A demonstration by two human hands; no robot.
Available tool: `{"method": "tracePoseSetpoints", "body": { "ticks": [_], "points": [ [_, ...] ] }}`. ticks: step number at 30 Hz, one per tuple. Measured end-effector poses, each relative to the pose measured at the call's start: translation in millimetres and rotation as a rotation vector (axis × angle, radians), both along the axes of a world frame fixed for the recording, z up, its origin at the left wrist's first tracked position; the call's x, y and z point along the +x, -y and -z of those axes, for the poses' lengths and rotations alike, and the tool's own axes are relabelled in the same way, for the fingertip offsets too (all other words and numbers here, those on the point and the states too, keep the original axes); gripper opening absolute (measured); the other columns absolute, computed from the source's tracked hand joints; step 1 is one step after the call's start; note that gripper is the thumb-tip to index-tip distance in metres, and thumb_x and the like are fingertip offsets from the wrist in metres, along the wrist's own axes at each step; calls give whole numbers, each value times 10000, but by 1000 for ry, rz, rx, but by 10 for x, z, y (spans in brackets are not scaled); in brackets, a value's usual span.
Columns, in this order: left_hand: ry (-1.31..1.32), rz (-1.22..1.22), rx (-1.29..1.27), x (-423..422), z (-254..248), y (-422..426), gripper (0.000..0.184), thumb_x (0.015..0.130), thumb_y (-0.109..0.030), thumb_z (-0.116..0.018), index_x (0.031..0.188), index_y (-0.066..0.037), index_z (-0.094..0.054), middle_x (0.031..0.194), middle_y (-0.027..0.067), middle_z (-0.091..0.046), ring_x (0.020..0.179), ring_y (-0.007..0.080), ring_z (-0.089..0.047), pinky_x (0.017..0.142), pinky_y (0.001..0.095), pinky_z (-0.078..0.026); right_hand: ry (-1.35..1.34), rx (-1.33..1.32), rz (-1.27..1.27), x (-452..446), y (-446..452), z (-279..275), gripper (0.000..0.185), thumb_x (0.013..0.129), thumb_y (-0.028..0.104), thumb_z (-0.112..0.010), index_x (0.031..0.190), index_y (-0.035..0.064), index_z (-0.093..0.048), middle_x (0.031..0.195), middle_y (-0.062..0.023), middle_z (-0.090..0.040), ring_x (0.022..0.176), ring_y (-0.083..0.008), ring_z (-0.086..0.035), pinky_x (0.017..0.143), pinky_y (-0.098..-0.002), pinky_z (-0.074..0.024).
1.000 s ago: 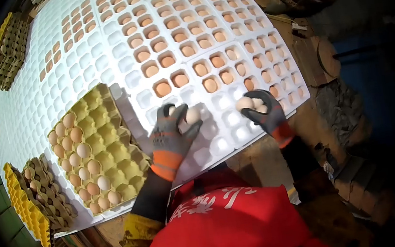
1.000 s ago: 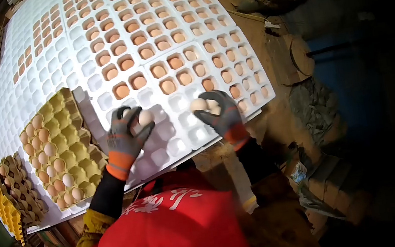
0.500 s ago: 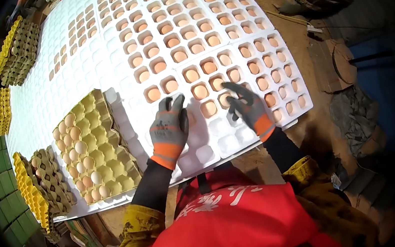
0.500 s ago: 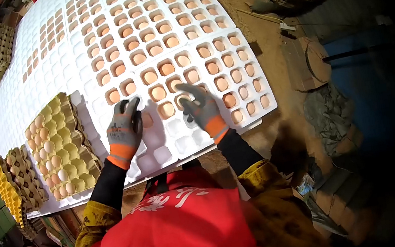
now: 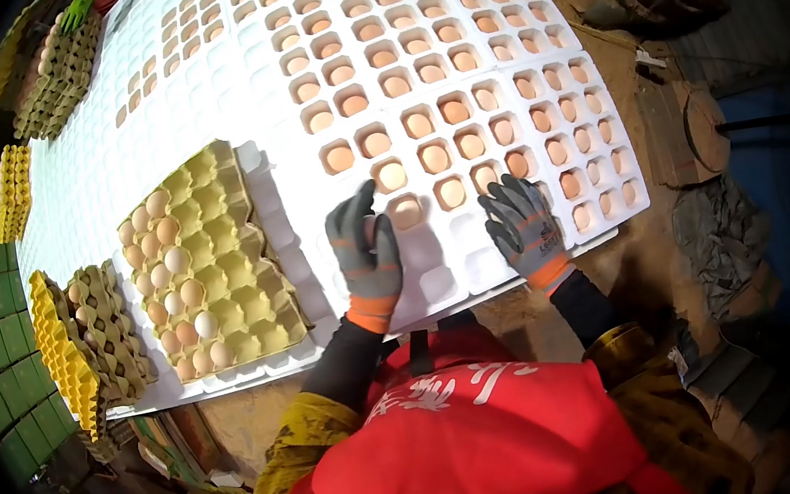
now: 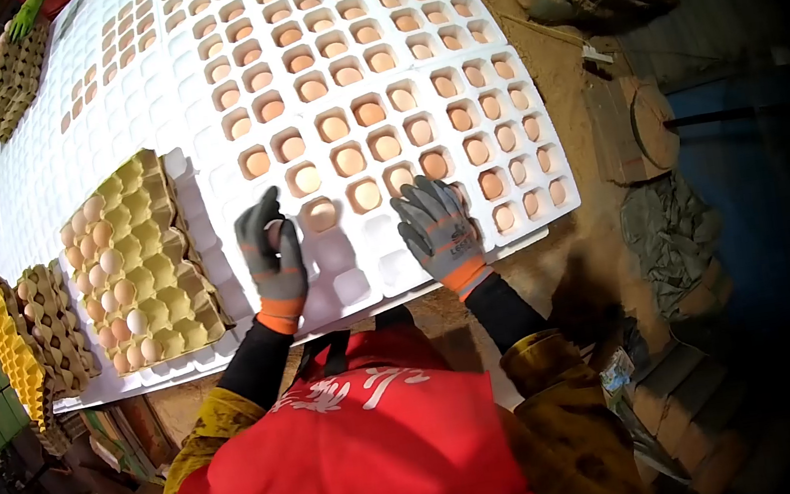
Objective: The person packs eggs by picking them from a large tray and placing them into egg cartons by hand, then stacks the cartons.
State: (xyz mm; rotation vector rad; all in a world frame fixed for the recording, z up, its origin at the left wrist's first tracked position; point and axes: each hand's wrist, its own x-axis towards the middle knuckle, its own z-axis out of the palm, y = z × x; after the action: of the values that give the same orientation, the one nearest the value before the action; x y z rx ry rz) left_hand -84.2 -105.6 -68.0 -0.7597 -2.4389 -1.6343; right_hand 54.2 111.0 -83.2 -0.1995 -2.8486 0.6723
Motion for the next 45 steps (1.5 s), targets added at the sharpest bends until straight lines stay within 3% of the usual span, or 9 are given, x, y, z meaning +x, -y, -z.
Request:
{"method": "tracePoseSetpoints", "body": {
  "ticks": [6, 14, 23, 29, 31, 36, 38, 41, 45],
  "points": [
    [-155, 55, -359, -16, 185, 127, 455, 889, -170, -665, 1334, -101, -596, 1335, 159, -569, 1285, 373, -494, 1135, 507, -308, -148, 5, 132, -32, 141, -38, 380, 901, 65, -667, 1278, 110, -653, 1336, -125, -606, 1304, -317, -524, 1089, -439, -430],
    [-160, -141, -250, -241, -1166, 2773, 602, 707, 96, -502, 1293, -6, -590, 1293, 164, -591, 1191, 367, -557, 1067, 443, -428, -84, -698, -203, -1093, 2267, -980, 427, 858, 39, -735, 1274, 95, -655, 1103, -95, -668, 918, -184, -636, 830, -310, -544],
    [-207, 296, -753, -544, -821, 3634, 450, 749, -138, -794, 1170, -87, -643, 1156, 130, -622, 1051, 341, -598, 902, 427, -486, 3, -98, -492, -1386, 3680, -954, 391, 809, 179, -749, 1181, 112, -652, 1059, -107, -639, 943, -296, -630, 824, -436, -520],
    [785, 19, 331, -764, -988, 4041, 293, 875, -138, -648, 1144, -28, -611, 1090, 92, -650, 985, 213, -650, 843, 342, -541, 251, -1690, 59, -1451, 3174, -1087, 326, 863, 33, -674, 1186, 32, -636, 1114, -45, -650, 865, -137, -650, 753, -280, -553],
    [954, 62, 742, -858, -1140, 4028, 290, 889, -118, -620, 1163, -24, -609, 1089, 72, -647, 952, 187, -645, 798, 325, -541, 204, -1560, 25, -1505, 3112, -1228, 337, 880, 40, -645, 1217, 39, -623, 1100, -68, -658, 891, -153, -657, 763, -277, -548],
    [-180, 233, -793, -965, -987, 3477, 439, 800, -211, -762, 1215, -143, -638, 1120, 107, -650, 957, 286, -656, 754, 371, -554, 163, 98, -228, -1703, 3710, -1110, 480, 754, 234, -810, 1180, 76, -656, 1061, -146, -608, 990, -358, -635, 886, -429, -521],
    [-149, 315, -1087, -1009, -885, 3391, 491, 787, -143, -776, 1254, -150, -626, 1160, 105, -654, 980, 304, -659, 787, 371, -564, 151, -183, -203, -1724, 3671, -1101, 519, 756, 224, -810, 1223, 78, -637, 1084, -143, -615, 968, -312, -648, 857, -414, -531],
    [230, 213, -458, -1142, -947, 3686, 399, 878, -155, -684, 1269, -128, -615, 1202, 104, -659, 999, 265, -671, 822, 355, -565, 360, -1235, 77, -1724, 3365, -1072, 544, 770, 60, -751, 1294, 83, -604, 1212, -90, -623, 910, -125, -637, 707, -283, -553],
    [1024, 349, 753, -1339, -1158, 3992, 587, 891, -112, -631, 1447, -38, -458, 1318, 127, -612, 1087, 214, -646, 978, 336, -505, 187, -1456, -67, -1909, 3085, -1221, 563, 825, 65, -675, 1373, 70, -543, 1225, -98, -597, 909, -172, -652, 712, -287, -559]
  ]
}}
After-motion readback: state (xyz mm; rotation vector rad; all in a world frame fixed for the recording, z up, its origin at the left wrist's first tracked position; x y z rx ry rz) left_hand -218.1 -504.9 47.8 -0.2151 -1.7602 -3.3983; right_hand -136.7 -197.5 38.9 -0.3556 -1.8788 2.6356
